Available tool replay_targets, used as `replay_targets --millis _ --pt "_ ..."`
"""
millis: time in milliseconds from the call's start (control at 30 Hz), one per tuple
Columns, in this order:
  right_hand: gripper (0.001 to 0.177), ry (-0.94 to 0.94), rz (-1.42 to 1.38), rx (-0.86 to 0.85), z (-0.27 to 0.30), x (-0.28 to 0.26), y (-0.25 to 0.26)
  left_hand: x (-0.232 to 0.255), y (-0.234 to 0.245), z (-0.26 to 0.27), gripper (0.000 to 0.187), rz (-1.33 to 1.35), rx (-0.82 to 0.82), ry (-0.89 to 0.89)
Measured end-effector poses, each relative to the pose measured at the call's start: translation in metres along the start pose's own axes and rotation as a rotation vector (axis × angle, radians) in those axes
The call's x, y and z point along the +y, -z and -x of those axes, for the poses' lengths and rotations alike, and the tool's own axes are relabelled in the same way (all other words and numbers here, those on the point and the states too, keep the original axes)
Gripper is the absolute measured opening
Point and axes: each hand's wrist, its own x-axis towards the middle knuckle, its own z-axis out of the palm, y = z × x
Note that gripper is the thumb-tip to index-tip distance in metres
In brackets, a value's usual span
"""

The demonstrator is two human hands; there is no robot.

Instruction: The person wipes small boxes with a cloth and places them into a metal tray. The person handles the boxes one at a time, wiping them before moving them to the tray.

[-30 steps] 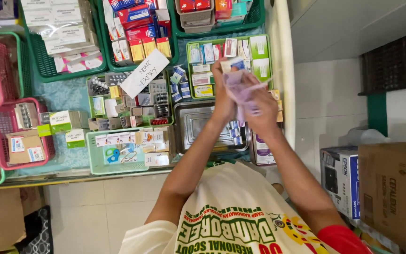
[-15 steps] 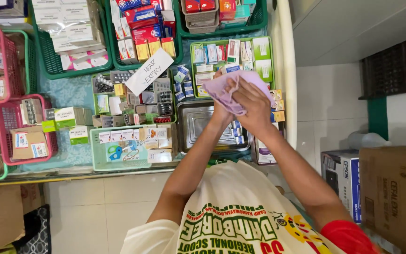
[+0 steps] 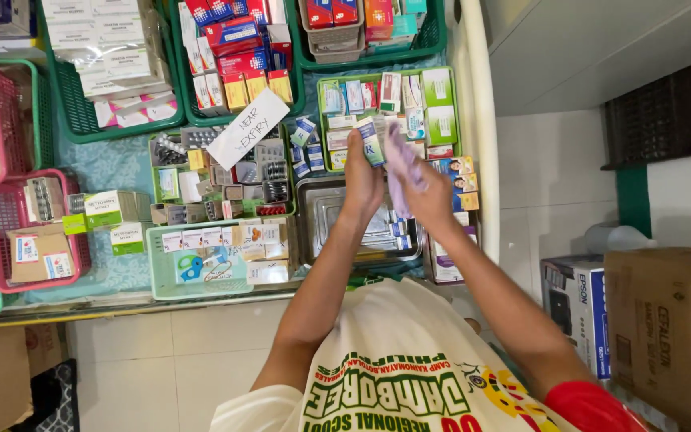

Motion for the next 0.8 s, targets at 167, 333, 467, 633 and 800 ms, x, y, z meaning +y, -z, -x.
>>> replay_targets --millis 167,333,467,633,800 --pt "0.015 0.323 0.210 -0.007 -0.017 -0.050 0.005 -0.021 0.006 0.010 0.027 -0.220 -0.126 -0.127" --pt "0.004 0.249 0.109 0.034 -0.053 -0.069 0.021 -0.025 0.001 0.023 0.044 -0.508 -0.264 -0.305" --pt "0.009 0.019 0.009 0.036 -0.030 0.018 0.008 -0.013 -0.001 0.023 0.033 -0.349 -0.202 -0.138" --pt "0.015 -0.093 -0.085 0.088 0.007 0.010 -0.014 0.003 -0.013 0.022 0.028 -0.304 -0.013 -0.143" --pt "0.025 0.406 0.217 -0.045 -0.012 -0.045 0.000 0.017 -0.023 0.037 0.015 -0.239 -0.164 -0.056"
